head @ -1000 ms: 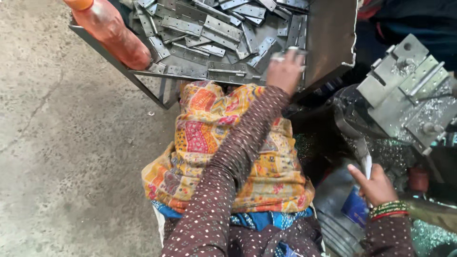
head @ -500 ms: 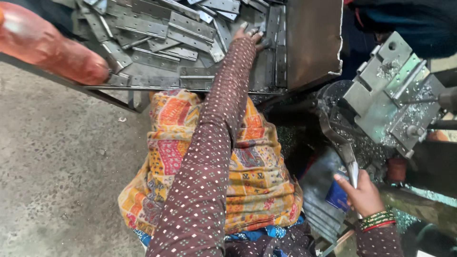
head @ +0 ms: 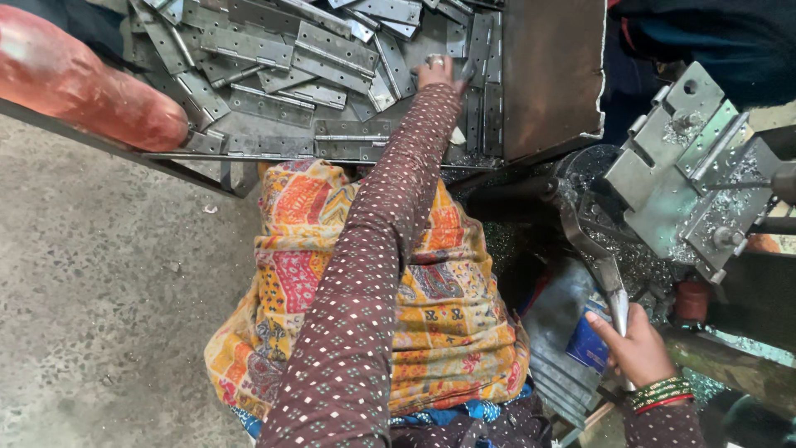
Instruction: The person repeatedly picks up metal hinge pieces from a bin, places them into a punch press machine, and removes the processed pieces. The person adjusts their sleeve briefly before resuming the repetitive cycle.
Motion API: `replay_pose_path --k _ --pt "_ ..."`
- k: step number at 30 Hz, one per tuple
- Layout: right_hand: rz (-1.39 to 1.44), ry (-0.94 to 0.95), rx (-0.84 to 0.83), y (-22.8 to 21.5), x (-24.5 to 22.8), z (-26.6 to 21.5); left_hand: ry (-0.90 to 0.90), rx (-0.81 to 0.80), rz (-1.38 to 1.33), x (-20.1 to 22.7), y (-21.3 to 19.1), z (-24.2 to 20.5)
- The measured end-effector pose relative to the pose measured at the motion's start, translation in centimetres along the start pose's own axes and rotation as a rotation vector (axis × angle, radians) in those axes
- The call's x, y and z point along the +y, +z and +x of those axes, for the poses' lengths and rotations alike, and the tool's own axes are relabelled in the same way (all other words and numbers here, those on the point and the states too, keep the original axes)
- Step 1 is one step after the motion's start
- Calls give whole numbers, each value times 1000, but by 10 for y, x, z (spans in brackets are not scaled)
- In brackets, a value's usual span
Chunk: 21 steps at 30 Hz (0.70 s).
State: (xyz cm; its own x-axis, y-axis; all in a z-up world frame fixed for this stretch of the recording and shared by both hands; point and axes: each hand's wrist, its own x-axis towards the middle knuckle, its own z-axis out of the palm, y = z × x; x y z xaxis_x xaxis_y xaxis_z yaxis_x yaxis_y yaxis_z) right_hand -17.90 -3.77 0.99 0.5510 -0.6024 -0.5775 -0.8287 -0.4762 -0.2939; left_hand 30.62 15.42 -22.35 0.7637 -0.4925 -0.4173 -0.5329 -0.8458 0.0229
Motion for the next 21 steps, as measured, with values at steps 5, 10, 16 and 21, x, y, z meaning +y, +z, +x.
replay_pose_path --k 5,10,16,21 --pt "-38 -6 12 -2 -2 -1 -28 175 -218 23 -2 -29" --pt "-49 -13 0 -2 -4 -4 -81 158 -306 23 -13 -46" --pt "-34 -41 9 -2 -6 -3 -89 115 -353 -12 -37 -52" --pt "-19 -71 21 -1 3 -2 201 442 -540 -8 -46 -122"
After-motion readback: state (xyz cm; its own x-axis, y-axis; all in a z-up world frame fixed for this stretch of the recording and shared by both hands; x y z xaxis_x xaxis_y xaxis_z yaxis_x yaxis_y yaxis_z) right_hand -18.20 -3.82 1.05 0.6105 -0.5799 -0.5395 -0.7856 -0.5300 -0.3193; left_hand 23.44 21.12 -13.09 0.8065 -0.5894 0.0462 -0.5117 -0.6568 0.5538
